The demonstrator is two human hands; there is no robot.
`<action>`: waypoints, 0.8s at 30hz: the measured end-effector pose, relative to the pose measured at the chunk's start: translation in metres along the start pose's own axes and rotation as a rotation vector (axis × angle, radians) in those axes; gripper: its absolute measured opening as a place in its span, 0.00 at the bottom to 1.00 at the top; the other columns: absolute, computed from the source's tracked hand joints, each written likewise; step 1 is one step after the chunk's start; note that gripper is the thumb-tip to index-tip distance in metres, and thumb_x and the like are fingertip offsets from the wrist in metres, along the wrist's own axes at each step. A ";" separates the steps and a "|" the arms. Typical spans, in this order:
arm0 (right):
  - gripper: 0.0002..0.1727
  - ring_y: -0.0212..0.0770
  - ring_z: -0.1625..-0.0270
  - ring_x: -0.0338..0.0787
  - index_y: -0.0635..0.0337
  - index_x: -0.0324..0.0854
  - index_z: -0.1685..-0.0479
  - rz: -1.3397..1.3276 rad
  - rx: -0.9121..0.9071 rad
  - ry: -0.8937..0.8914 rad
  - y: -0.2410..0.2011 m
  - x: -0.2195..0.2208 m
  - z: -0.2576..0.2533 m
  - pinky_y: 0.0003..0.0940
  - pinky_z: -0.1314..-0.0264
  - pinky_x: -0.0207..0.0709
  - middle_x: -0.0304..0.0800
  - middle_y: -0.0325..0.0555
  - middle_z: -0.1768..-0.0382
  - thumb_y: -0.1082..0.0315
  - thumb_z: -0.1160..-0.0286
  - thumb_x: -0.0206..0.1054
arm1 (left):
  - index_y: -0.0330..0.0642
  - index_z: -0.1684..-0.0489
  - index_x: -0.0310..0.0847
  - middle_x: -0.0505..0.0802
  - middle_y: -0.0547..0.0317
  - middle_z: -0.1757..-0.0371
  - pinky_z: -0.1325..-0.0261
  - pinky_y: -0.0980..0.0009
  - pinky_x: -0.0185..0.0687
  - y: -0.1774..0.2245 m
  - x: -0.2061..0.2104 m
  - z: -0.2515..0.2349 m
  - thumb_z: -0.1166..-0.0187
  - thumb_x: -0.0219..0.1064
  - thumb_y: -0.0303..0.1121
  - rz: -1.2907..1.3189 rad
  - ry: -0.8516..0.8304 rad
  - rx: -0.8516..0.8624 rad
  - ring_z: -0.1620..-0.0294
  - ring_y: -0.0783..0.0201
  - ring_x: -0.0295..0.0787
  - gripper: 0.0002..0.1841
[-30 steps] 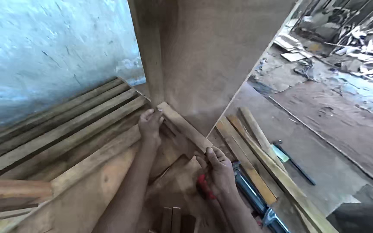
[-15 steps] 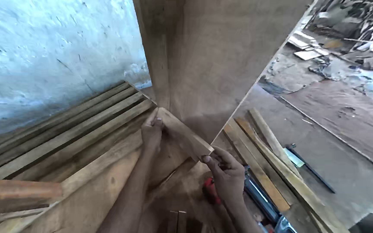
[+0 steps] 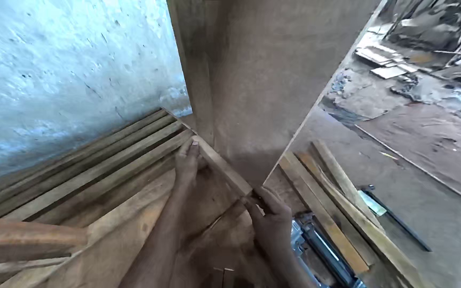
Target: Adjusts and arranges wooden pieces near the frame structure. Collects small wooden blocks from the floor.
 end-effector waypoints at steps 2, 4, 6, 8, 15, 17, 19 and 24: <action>0.18 0.37 0.55 0.95 0.62 0.88 0.42 -0.036 0.038 -0.033 -0.002 -0.003 0.003 0.36 0.50 0.95 0.94 0.44 0.51 0.69 0.32 0.77 | 0.42 0.26 0.78 0.93 0.51 0.43 0.41 0.56 0.92 0.006 -0.002 0.010 0.11 0.61 0.44 -0.092 -0.012 -0.021 0.46 0.58 0.93 0.22; 0.20 0.34 0.58 0.93 0.62 0.86 0.38 -0.039 0.103 -0.121 -0.006 -0.014 0.011 0.34 0.55 0.93 0.93 0.43 0.52 0.65 0.28 0.73 | 0.45 0.28 0.79 0.92 0.55 0.41 0.38 0.55 0.89 0.012 -0.003 0.035 0.14 0.65 0.45 -0.145 -0.018 -0.022 0.43 0.59 0.91 0.21; 0.26 0.34 0.60 0.92 0.60 0.80 0.27 -0.107 0.192 -0.284 -0.006 -0.027 0.024 0.36 0.59 0.91 0.93 0.43 0.48 0.61 0.24 0.67 | 0.47 0.31 0.81 0.92 0.57 0.43 0.39 0.56 0.90 0.016 0.000 0.066 0.16 0.68 0.42 -0.167 -0.010 0.004 0.44 0.60 0.91 0.19; 0.34 0.37 0.56 0.92 0.55 0.72 0.17 -0.247 0.307 -0.461 0.000 -0.042 0.042 0.39 0.56 0.91 0.92 0.44 0.43 0.52 0.23 0.66 | 0.45 0.32 0.81 0.93 0.56 0.47 0.44 0.58 0.91 0.012 0.007 0.095 0.16 0.68 0.37 -0.180 -0.006 0.018 0.50 0.60 0.92 0.17; 0.31 0.36 0.55 0.93 0.47 0.74 0.17 -0.496 0.461 -0.701 0.046 -0.091 0.082 0.39 0.49 0.90 0.94 0.44 0.51 0.47 0.18 0.68 | 0.31 0.35 0.82 0.95 0.55 0.48 0.49 0.67 0.94 0.016 0.078 0.158 0.15 0.67 0.39 -0.451 -0.455 0.275 0.53 0.64 0.94 0.20; 0.26 0.31 0.60 0.91 0.48 0.82 0.24 -0.561 0.392 -0.581 0.061 -0.118 0.070 0.32 0.56 0.89 0.94 0.41 0.55 0.47 0.17 0.66 | 0.35 0.45 0.87 0.96 0.54 0.47 0.43 0.61 0.93 0.032 0.045 0.123 0.11 0.59 0.35 -0.511 -0.295 0.321 0.49 0.59 0.95 0.15; 0.27 0.30 0.53 0.93 0.44 0.83 0.26 -0.605 0.343 -0.446 0.081 -0.144 0.049 0.31 0.49 0.90 0.95 0.37 0.47 0.42 0.18 0.65 | 0.37 0.41 0.83 0.95 0.59 0.50 0.41 0.60 0.91 0.046 -0.010 0.066 0.06 0.49 0.38 -0.433 -0.033 0.240 0.50 0.62 0.94 0.18; 0.22 0.30 0.68 0.88 0.41 0.86 0.28 -0.528 0.341 -0.253 0.130 -0.105 -0.033 0.28 0.67 0.86 0.93 0.36 0.63 0.50 0.18 0.66 | 0.34 0.50 0.74 0.87 0.58 0.68 0.59 0.69 0.86 0.060 -0.030 -0.005 0.07 0.39 0.25 -0.328 0.209 -0.101 0.67 0.68 0.85 0.14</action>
Point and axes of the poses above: each hand's wrist, its own z-axis away from the middle knuckle, its own x-axis out of the palm, y = z × x, the point moved 8 cm from there along -z, towards the middle knuckle
